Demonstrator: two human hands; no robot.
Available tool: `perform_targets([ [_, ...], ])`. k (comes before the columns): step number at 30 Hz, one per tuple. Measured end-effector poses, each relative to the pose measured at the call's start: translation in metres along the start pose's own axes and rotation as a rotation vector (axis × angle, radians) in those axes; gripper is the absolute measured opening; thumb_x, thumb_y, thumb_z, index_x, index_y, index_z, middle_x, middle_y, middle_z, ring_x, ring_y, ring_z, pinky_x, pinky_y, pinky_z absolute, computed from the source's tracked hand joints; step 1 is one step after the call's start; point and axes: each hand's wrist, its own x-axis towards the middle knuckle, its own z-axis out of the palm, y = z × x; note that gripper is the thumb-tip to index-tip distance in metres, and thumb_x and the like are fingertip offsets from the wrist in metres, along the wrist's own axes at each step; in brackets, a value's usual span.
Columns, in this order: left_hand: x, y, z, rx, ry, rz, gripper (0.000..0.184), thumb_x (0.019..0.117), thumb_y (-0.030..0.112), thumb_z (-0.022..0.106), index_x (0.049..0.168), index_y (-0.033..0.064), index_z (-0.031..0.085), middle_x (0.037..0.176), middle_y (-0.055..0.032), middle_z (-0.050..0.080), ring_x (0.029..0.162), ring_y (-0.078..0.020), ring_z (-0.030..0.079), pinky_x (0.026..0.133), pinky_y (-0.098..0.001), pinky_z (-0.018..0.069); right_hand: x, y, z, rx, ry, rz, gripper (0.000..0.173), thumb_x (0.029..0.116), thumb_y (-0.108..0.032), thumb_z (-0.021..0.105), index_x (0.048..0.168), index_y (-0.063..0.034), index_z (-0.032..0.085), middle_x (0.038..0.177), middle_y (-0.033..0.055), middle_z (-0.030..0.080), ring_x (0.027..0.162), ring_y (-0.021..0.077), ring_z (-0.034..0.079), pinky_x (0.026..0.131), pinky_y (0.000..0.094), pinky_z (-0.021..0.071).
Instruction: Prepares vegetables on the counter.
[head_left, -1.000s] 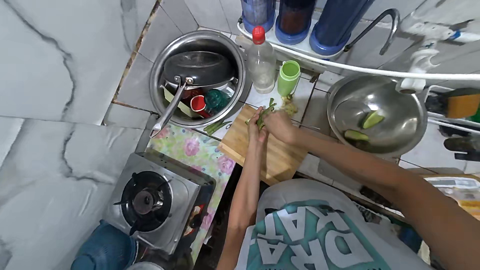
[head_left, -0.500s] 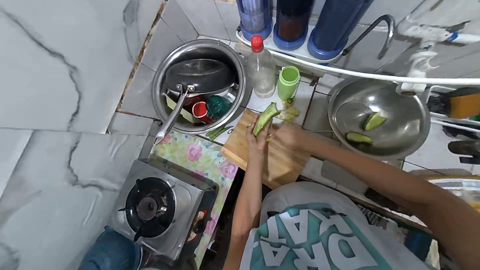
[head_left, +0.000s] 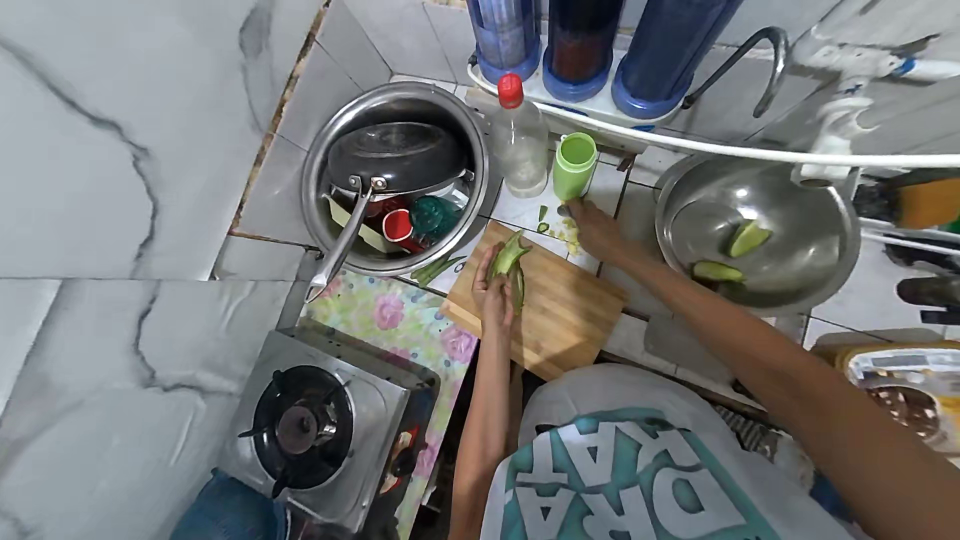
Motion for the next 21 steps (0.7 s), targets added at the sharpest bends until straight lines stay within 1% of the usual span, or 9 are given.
perform_targets([
  [2,-0.007,0.000,-0.002,0.193,0.031,0.096,0.051,0.0865,-0.016,0.043,0.135,-0.0057,0.055,0.142,-0.0172,0.057,0.120,-0.0209,0.060,0.094,-0.0360,0.0545,-0.002,0.004,0.013,0.103,0.024,-0.051,0.065,0.0971,0.004,0.055,0.158,-0.0048,0.034,0.146,0.0364,0.042,0.127,0.0525,0.054,0.102,0.0585,0.0505],
  [4,-0.016,0.004,-0.004,0.414,0.022,0.269,0.040,0.0836,-0.011,0.049,0.123,-0.0123,0.059,0.139,-0.0218,0.058,0.129,-0.0222,0.056,0.103,-0.0340,0.0502,-0.005,0.008,0.026,0.188,0.096,-0.109,0.062,0.0964,0.003,0.055,0.156,-0.0064,0.042,0.147,0.0358,0.043,0.132,0.0509,0.050,0.108,0.0567,0.0475],
  [6,-0.022,0.010,-0.007,0.641,-0.051,0.514,0.030,0.0820,-0.008,0.051,0.107,-0.0156,0.065,0.138,-0.0278,0.059,0.138,-0.0300,0.051,0.114,-0.0361,0.0424,-0.016,0.007,0.030,0.205,0.176,-0.146,0.053,0.0985,-0.003,0.058,0.151,-0.0092,0.051,0.149,0.0323,0.044,0.134,0.0486,0.049,0.109,0.0559,0.0468],
  [8,-0.021,0.008,-0.013,0.867,-0.157,0.753,0.023,0.0825,-0.004,0.050,0.094,-0.0110,0.069,0.138,-0.0319,0.056,0.140,-0.0378,0.047,0.117,-0.0402,0.0389,-0.036,0.006,0.026,0.178,0.266,-0.202,0.038,0.0997,-0.010,0.062,0.138,-0.0060,0.063,0.141,0.0272,0.054,0.127,0.0441,0.056,0.104,0.0542,0.0506],
  [10,-0.018,-0.005,-0.028,1.041,-0.261,0.880,0.020,0.0867,-0.003,0.051,0.091,-0.0081,0.071,0.138,-0.0358,0.054,0.139,-0.0448,0.047,0.117,-0.0454,0.0399,-0.073,0.004,0.018,0.188,0.241,-0.206,0.022,0.1005,-0.014,0.062,0.117,-0.0016,0.071,0.123,0.0218,0.063,0.112,0.0376,0.064,0.095,0.0522,0.0552],
  [13,-0.015,-0.028,-0.056,1.241,-0.474,0.820,0.030,0.0885,0.003,0.054,0.112,-0.0059,0.070,0.145,-0.0418,0.044,0.143,-0.0580,0.033,0.120,-0.0597,0.0292,-0.131,0.019,0.013,0.274,0.181,-0.132,0.023,0.1003,-0.018,0.060,0.105,0.0027,0.070,0.111,0.0195,0.066,0.098,0.0324,0.068,0.086,0.0486,0.0569],
  [16,-0.022,-0.040,-0.070,1.384,-0.520,0.700,0.047,0.0939,0.027,0.049,0.131,0.0054,0.067,0.156,-0.0406,0.029,0.147,-0.0624,0.017,0.121,-0.0661,0.0153,-0.176,0.055,-0.011,0.315,0.272,0.081,0.021,0.0980,-0.011,0.064,0.110,0.0060,0.068,0.117,0.0245,0.063,0.106,0.0368,0.065,0.093,0.0504,0.0546],
  [18,-0.030,-0.040,-0.061,1.413,-0.445,0.646,0.054,0.0958,0.045,0.051,0.129,0.0063,0.069,0.157,-0.0395,0.027,0.147,-0.0625,0.015,0.122,-0.0655,0.0128,-0.187,0.106,-0.026,0.306,0.335,0.252,0.028,0.0959,-0.009,0.069,0.121,0.0025,0.065,0.132,0.0271,0.058,0.121,0.0419,0.060,0.101,0.0556,0.0517],
  [21,-0.036,-0.040,-0.041,1.405,-0.297,0.597,0.048,0.0891,0.044,0.065,0.115,0.0039,0.074,0.156,-0.0396,0.028,0.146,-0.0606,0.020,0.121,-0.0630,0.0183,-0.185,0.212,-0.019,0.278,0.427,0.380,0.033,0.0998,-0.019,0.066,0.125,0.0019,0.066,0.130,0.0308,0.061,0.119,0.0459,0.062,0.102,0.0617,0.0495],
])
